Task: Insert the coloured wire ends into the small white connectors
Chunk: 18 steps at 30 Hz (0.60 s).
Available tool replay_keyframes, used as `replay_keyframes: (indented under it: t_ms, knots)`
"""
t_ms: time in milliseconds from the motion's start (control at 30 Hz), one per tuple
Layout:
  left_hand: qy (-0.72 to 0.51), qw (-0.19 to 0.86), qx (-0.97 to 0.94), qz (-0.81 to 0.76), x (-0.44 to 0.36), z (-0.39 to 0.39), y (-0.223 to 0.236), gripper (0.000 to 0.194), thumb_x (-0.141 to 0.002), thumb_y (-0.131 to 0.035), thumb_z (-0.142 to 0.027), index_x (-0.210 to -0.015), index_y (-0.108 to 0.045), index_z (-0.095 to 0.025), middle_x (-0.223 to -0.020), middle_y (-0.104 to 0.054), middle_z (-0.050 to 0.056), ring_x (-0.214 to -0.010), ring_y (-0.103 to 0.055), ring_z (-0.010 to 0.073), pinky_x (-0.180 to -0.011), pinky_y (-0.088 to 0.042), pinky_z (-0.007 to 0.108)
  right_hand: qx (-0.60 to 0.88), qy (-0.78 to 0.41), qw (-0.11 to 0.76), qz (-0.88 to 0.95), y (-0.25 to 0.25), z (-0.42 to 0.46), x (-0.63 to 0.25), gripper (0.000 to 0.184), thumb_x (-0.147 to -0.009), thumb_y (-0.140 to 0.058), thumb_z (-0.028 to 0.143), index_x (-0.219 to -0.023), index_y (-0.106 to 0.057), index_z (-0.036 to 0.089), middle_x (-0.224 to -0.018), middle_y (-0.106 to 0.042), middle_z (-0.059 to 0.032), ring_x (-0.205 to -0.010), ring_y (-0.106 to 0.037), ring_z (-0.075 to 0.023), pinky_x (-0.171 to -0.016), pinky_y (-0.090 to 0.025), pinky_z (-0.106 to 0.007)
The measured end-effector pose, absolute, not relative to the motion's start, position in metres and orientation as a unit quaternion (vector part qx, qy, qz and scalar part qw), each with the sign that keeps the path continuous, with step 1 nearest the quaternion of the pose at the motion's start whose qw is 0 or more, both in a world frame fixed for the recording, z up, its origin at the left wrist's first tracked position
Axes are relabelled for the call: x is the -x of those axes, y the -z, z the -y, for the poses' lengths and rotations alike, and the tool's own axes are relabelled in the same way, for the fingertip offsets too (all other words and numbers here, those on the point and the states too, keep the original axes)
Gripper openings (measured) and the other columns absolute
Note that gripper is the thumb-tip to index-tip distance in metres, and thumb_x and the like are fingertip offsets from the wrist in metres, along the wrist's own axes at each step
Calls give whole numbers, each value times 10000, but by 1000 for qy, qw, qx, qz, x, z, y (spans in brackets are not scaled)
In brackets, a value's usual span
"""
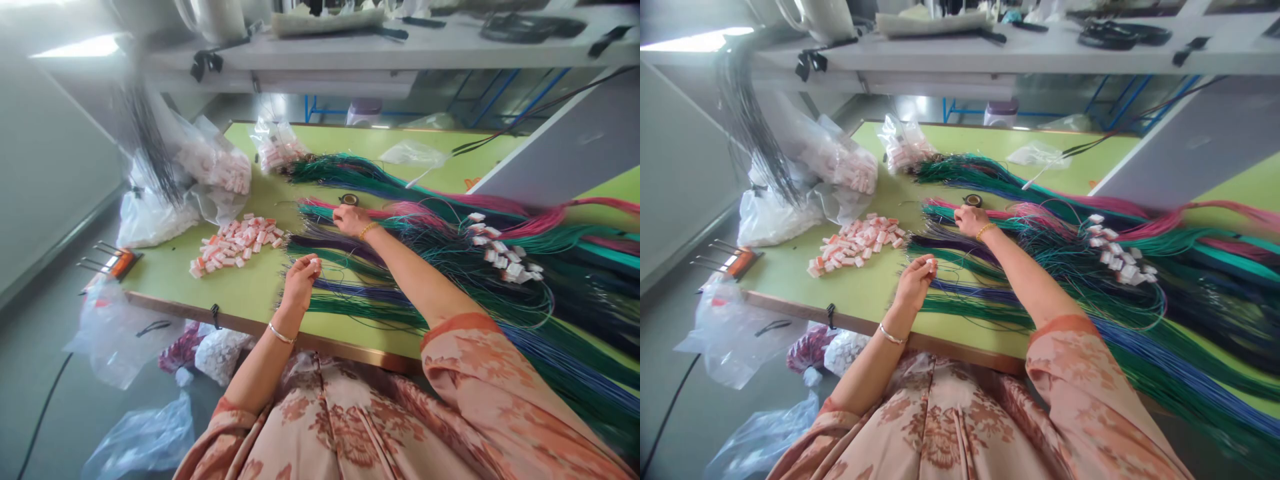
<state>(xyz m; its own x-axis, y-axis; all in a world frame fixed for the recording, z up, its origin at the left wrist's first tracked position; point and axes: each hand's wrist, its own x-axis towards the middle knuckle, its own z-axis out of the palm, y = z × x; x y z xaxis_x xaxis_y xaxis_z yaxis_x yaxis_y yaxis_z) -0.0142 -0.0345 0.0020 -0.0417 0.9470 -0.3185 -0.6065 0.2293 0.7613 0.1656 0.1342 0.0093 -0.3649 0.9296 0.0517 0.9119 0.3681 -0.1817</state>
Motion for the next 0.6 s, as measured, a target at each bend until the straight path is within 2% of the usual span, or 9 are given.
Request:
replay_keyframes:
  t_ms: [233,333,467,600]
  knots:
    - [-583,663,-205,-421,14,35,-3,304,-597,-824,-214,-855,-681,-139,-760,-644,10,-650,-534,71,-683,-430,240,553,-47,89,827,-18,-138,-172,255,-902,-457,206,-1054,-649,136,-999,-694,-139,-834,-595,-219,-713,-383,-295]
    - [-582,665,-206,-420,14,34,-3,307,-594,-827,-215,-855,-683,-142,-770,-648,14,-662,-544,74,-685,-434,238,534,-98,86,835,-21,-142,-168,227,-857,-501,188,-989,-680,144,-890,-714,-98,-770,-596,-190,-709,-395,-273]
    - [-584,668,-200,-416,14,34,0,301,-601,-825,-214,-857,-685,-140,-772,-649,16,-659,-546,74,-686,-438,239,490,-162,115,849,-18,-148,-148,211,-792,-541,163,-917,-709,146,-884,-730,-62,-763,-605,-149,-709,-411,-232]
    - [-589,668,-199,-409,14,34,2,287,-619,-817,-215,-859,-681,-138,-768,-646,16,-651,-541,72,-688,-435,246,523,-159,124,828,-20,-152,-133,199,-776,-559,205,-864,-729,148,-863,-738,-64,-765,-612,-156,-702,-411,-236]
